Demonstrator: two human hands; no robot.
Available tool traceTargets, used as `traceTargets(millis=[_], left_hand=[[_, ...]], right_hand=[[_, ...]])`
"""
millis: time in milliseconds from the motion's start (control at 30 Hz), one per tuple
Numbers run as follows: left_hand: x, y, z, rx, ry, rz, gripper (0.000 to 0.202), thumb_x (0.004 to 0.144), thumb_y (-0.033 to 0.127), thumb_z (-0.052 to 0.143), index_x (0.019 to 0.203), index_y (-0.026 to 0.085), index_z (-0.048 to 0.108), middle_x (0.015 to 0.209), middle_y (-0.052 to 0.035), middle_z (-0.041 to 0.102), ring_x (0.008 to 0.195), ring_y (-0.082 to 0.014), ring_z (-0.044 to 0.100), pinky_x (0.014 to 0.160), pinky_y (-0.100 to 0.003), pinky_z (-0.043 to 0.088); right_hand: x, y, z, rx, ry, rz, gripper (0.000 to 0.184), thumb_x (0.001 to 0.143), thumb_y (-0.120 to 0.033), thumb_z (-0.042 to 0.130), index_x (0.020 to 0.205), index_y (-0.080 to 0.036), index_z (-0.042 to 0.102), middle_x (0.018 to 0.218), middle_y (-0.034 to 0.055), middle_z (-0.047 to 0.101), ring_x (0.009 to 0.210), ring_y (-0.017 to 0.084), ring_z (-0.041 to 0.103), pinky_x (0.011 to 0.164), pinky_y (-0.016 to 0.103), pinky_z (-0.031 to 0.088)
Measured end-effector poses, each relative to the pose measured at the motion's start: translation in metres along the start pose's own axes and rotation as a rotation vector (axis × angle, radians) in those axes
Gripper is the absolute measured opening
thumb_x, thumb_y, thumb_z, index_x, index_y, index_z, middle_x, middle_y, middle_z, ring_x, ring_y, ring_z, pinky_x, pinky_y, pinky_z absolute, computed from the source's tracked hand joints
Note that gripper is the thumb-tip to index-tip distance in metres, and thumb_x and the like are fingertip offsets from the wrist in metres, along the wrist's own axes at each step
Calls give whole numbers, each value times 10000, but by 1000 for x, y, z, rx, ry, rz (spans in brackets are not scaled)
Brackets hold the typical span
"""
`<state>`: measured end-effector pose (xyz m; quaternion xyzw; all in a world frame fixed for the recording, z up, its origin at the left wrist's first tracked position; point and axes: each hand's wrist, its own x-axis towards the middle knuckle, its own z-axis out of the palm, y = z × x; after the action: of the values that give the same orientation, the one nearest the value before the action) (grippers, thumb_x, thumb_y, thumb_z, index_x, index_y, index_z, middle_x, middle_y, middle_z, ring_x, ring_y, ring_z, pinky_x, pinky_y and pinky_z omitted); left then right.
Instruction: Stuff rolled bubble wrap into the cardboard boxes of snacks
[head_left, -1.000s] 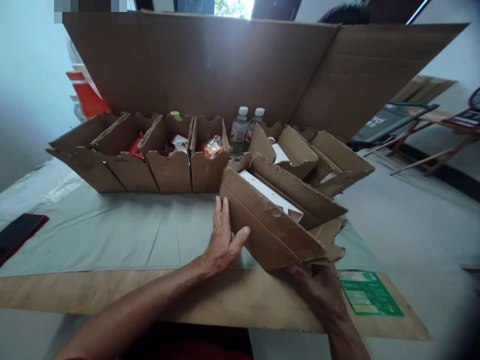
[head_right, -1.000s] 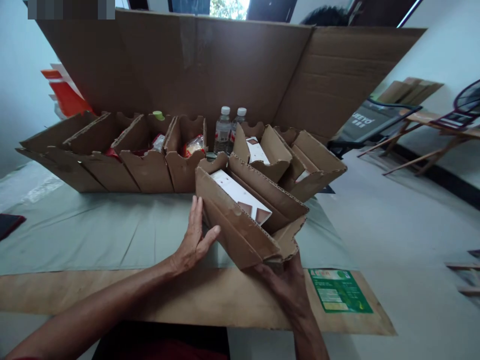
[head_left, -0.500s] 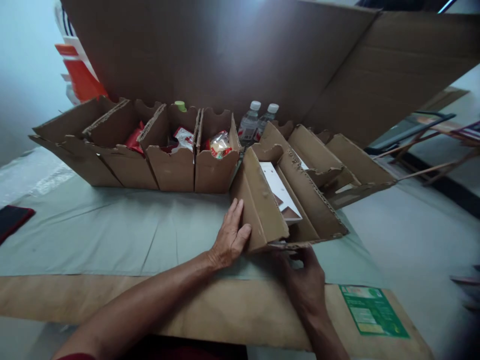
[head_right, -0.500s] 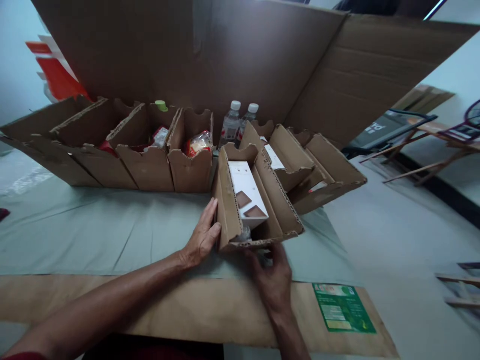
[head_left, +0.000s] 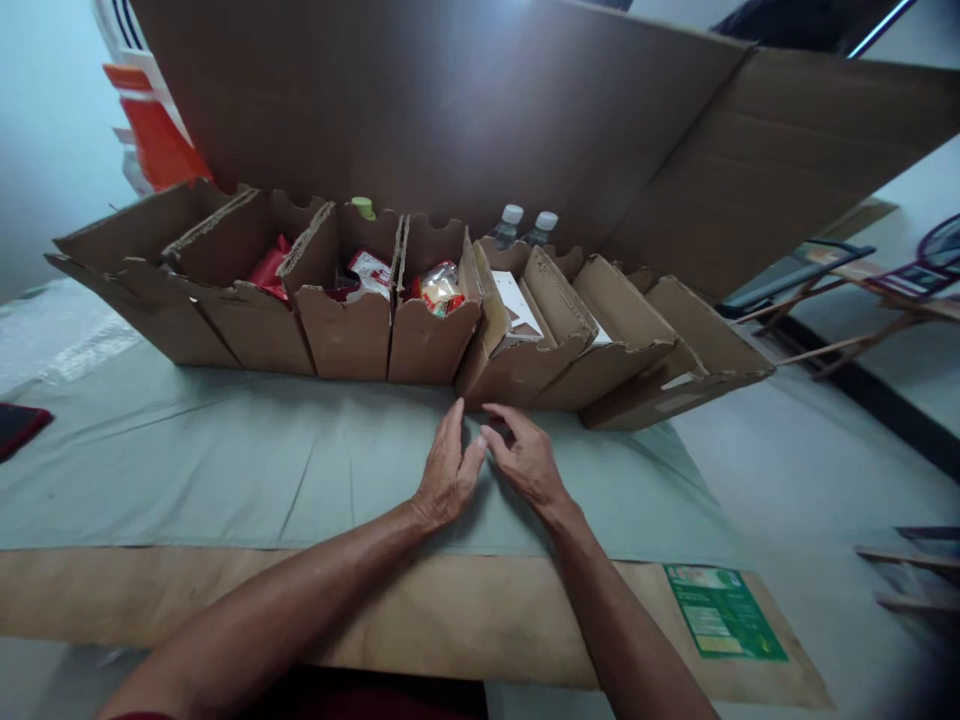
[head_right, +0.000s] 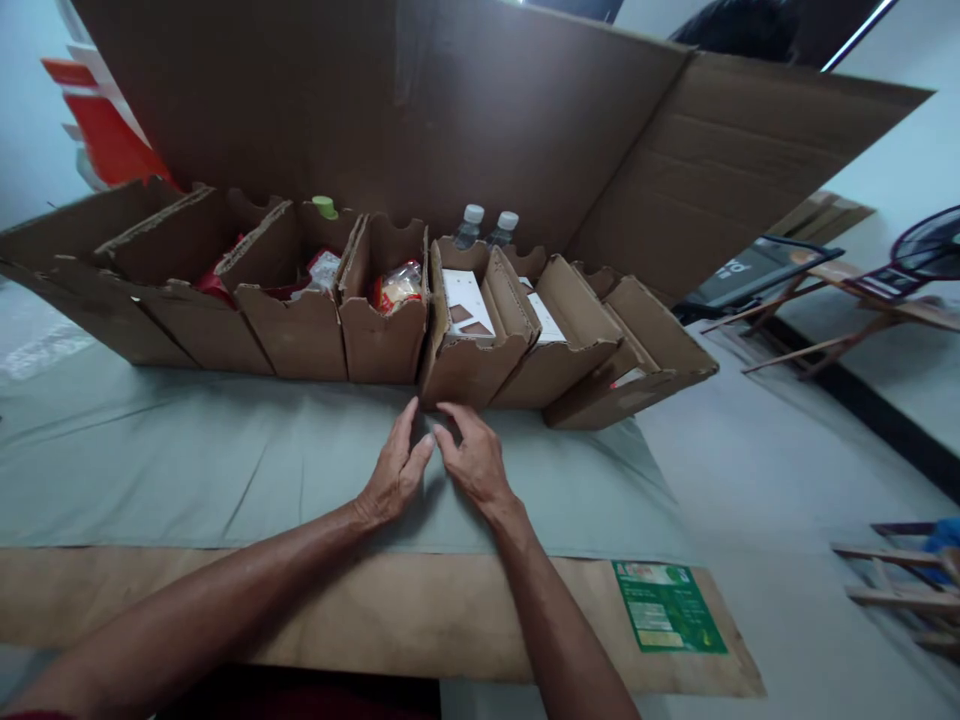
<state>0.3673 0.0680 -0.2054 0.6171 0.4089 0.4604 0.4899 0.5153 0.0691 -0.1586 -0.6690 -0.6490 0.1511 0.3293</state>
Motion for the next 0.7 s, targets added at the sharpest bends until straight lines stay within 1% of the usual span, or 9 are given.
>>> traceTargets(millis=[33,100,233,300,467,600,700], left_hand=[[0,0,0,-4,-3,-2,731,975,472,487,1593,112,337,1673,-210,365,1576,-316,319,1319,-534,167],[1,-1,0,-11,-10,-11,738,974,484,490,1595,117,339,1673,-209,366,1578,-321,313,1318,-533,175],[1,-1,1,-1,-2,-9,728,972,488,486,1587,121,351,1662,-213,384,1573,-332,322,1309,-551,202],[1,-2,2,20,-5,0,716,975,471,477,1582,112,349,1654,-220,396,1562,-335,343,1302,-568,210],[1,-2,3,43,-23,10,699,968,430,487,1579,121,346,1633,-217,428,1537,-337,386,1298,-580,220],[2,-1,3,33,-17,23,697,959,399,495,1570,99,346,1617,-237,434,1528,-348,394,1291,-576,242],[2,-1,3,16,-17,36,677,947,367,518,1560,132,354,1616,-220,438,1519,-345,401,1277,-574,273]], right_hand=[[1,-1,4,21,-19,-24,429,876,-415,543,1223,-228,715,1218,97,758,970,234,708,789,352,561],[6,-1,9,51,-33,-41,496,870,-370,545,1323,-213,672,1291,113,732,1014,243,707,785,365,577],[14,1,9,82,-42,-40,575,852,-334,566,1401,-174,620,1325,152,710,928,240,726,714,367,593],[14,-1,6,82,-37,-44,564,870,-347,548,1394,-154,624,1322,165,707,937,244,731,725,375,601],[21,-14,-2,69,-17,-70,560,876,-360,548,1389,-152,631,1332,163,708,1082,277,718,830,417,606],[27,-28,-4,74,-9,-73,490,885,-343,546,1327,-171,670,1283,147,738,1014,261,737,830,414,606],[23,-45,-8,90,-2,-106,423,919,-354,535,1276,-193,694,1228,122,758,1029,250,727,869,408,599]])
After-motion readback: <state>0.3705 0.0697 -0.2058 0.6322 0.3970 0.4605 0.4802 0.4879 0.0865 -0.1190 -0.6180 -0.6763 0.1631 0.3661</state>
